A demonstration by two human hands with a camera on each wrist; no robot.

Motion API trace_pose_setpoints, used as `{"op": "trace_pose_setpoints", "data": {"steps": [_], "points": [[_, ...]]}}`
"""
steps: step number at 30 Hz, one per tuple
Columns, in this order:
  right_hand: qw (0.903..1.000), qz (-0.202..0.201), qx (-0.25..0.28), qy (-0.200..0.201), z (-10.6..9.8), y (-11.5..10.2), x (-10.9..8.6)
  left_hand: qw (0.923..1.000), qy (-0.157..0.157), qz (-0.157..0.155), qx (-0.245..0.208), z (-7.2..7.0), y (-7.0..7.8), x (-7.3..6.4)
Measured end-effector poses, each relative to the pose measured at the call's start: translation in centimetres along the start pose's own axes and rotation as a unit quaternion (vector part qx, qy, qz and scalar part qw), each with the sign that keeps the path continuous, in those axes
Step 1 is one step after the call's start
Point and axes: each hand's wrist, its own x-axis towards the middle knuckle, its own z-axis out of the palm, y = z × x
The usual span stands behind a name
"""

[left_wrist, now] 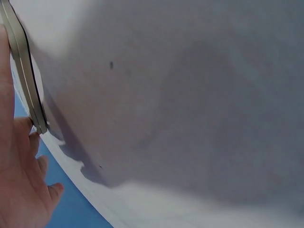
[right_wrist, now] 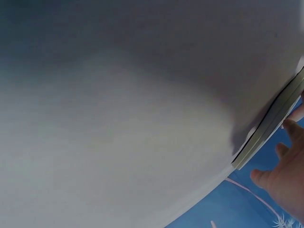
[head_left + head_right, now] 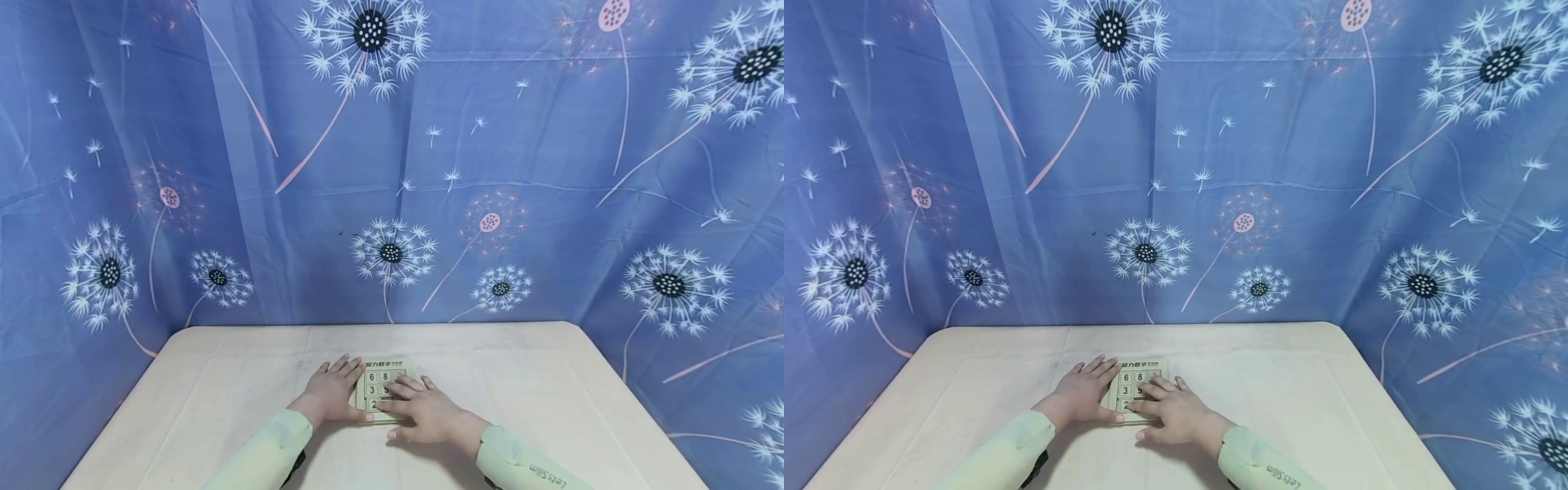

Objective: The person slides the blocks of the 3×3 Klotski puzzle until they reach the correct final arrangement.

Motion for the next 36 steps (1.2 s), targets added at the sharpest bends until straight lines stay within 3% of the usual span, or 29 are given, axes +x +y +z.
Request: {"op": "trace_pose_setpoints", "data": {"steps": [36], "points": [[0.9997,-0.005,-0.009,0.021,-0.3,1.5,-2.1,1.0000,0.005,-0.002,-0.005,0.0,0.1,0.0]]}}
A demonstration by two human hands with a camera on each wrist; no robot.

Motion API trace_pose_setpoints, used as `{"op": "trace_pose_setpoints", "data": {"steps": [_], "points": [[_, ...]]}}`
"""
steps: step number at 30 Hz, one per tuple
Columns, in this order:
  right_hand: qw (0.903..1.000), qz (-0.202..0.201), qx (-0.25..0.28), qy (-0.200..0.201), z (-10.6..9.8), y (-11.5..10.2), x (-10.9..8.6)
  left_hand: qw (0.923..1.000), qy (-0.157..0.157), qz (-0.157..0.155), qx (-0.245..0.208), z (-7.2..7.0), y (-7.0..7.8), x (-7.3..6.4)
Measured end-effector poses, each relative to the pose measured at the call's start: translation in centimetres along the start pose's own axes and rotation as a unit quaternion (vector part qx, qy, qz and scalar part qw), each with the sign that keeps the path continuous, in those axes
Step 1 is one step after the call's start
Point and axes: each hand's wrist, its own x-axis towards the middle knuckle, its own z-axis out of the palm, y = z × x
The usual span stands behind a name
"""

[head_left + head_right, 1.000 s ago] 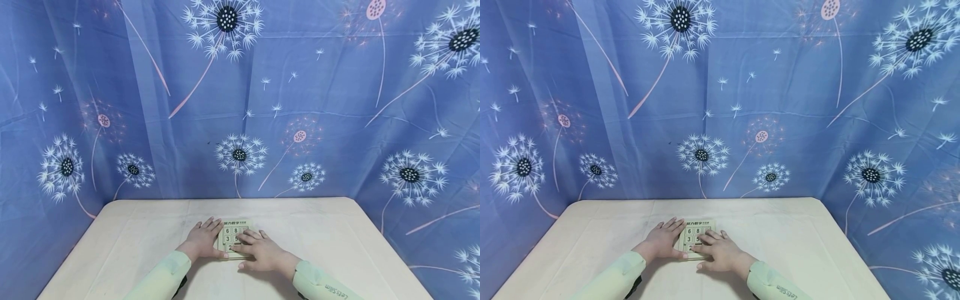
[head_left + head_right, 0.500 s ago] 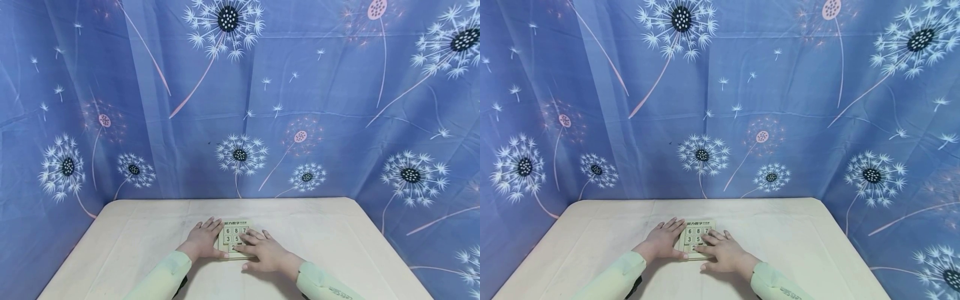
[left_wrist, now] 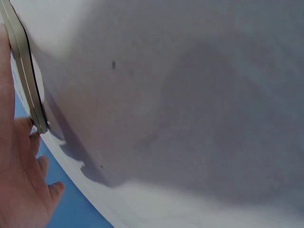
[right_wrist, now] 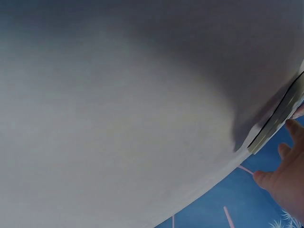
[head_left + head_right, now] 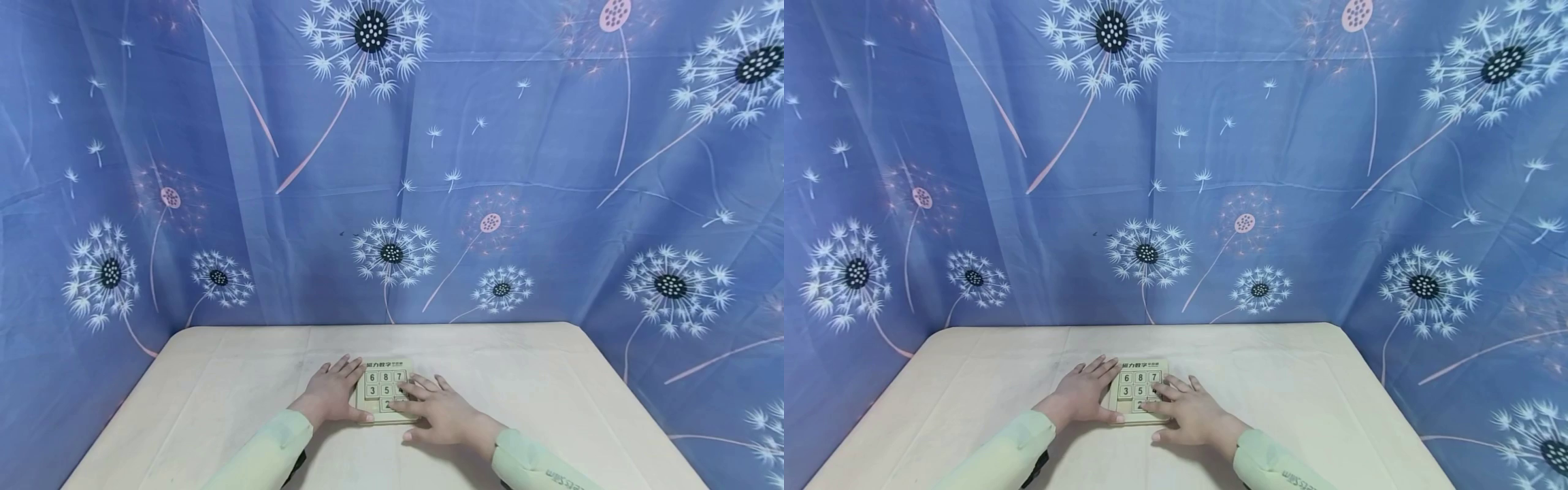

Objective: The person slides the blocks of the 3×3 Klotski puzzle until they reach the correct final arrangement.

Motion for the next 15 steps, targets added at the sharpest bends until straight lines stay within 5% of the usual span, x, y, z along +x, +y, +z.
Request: {"op": "trace_pose_setpoints", "data": {"steps": [15], "points": [[0.9999,0.007,0.007,-0.004,0.31,0.27,0.07,1.0000,0.000,0.008,-0.005,-0.26,0.06,-0.19]]}}
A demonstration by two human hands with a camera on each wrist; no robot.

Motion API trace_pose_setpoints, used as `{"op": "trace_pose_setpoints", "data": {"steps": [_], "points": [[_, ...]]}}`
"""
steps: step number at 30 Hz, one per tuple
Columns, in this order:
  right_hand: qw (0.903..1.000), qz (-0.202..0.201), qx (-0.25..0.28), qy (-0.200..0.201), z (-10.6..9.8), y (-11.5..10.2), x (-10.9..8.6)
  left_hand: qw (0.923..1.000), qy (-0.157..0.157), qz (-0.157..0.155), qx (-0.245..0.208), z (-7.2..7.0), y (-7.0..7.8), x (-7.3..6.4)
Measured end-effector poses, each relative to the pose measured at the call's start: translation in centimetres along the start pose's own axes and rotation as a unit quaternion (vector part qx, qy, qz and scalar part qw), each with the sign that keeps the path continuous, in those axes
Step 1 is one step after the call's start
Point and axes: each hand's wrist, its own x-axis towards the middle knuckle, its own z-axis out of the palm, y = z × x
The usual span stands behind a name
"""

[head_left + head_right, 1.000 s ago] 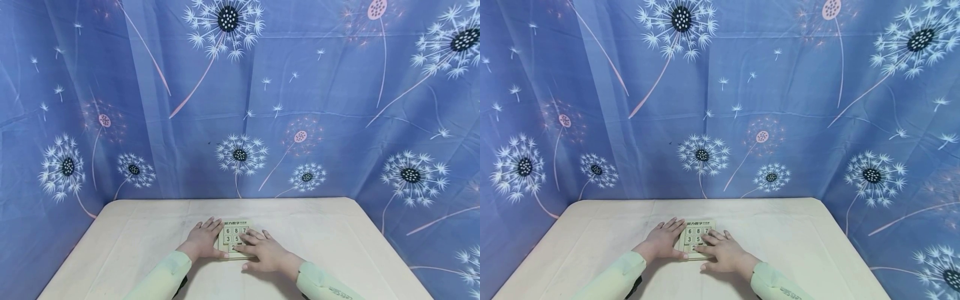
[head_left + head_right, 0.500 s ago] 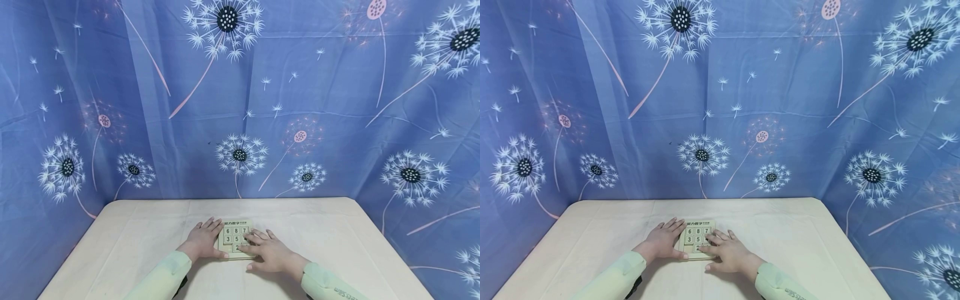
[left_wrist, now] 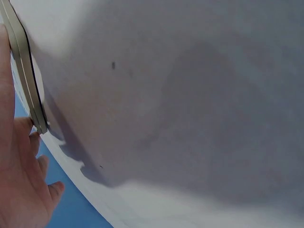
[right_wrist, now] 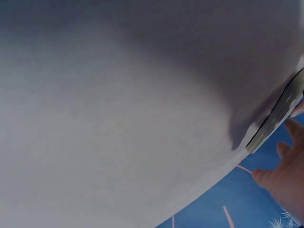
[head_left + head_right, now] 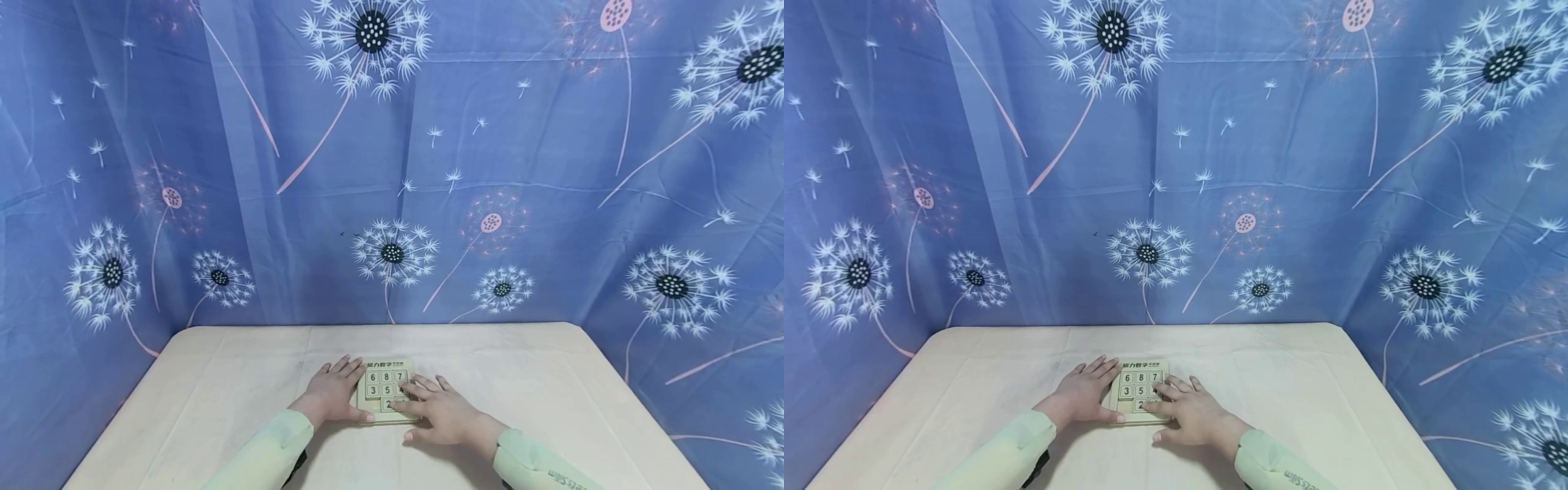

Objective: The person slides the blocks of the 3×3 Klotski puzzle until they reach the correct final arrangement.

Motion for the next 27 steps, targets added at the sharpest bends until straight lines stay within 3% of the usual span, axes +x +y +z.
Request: {"op": "trace_pose_setpoints", "data": {"steps": [10,21,27], "points": [[0.9996,0.013,0.021,0.015,-0.4,0.1,0.3,0.9999,-0.005,-0.009,0.003,0.0,-0.1,0.1],[0.9988,0.013,0.039,0.026,-1.0,-0.9,1.0,1.0000,-0.001,0.001,-0.002,0.1,-0.2,0.1],[0.9983,0.029,0.049,0.013,-0.9,-1.1,1.8,1.0000,-0.001,0.003,-0.005,0.1,-0.2,0.1]]}}
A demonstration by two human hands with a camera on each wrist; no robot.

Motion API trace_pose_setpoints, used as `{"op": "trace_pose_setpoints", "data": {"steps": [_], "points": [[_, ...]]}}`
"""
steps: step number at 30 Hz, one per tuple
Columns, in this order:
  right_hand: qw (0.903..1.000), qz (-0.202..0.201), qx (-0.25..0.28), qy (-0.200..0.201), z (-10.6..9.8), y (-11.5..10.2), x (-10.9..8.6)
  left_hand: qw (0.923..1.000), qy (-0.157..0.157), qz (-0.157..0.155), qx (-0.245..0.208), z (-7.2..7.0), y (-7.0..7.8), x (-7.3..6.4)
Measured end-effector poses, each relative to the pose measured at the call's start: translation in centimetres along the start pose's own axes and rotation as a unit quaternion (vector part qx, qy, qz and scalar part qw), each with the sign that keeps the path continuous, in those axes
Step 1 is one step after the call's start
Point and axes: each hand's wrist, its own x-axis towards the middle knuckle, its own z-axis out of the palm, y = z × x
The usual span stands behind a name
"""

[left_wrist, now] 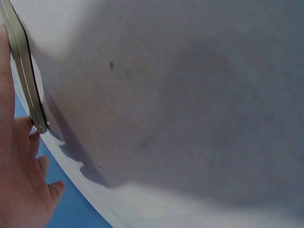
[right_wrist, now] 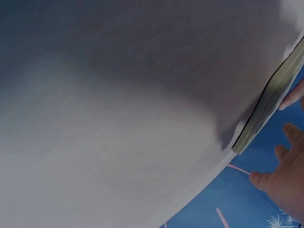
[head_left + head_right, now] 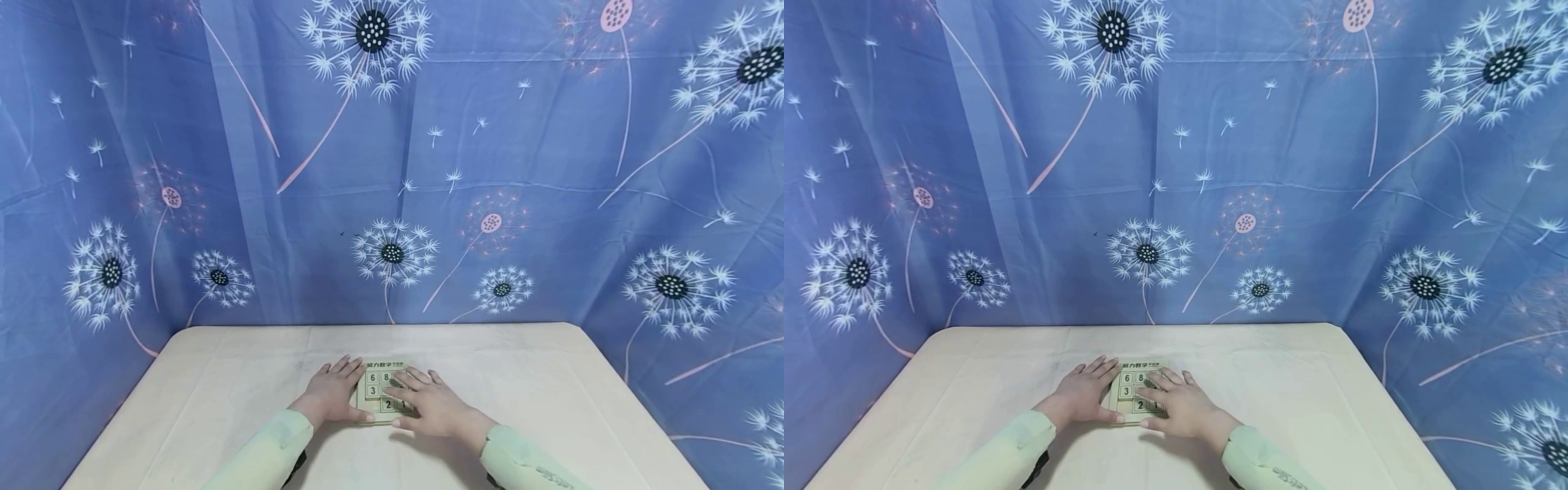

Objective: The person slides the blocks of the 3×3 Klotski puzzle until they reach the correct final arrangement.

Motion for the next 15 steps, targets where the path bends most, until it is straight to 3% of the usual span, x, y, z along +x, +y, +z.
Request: {"op": "trace_pose_setpoints", "data": {"steps": [15], "points": [[0.9998,0.017,0.001,-0.008,0.88,-0.17,1.06,0.9999,-0.007,-0.012,-0.003,-0.18,0.14,0.03]]}}
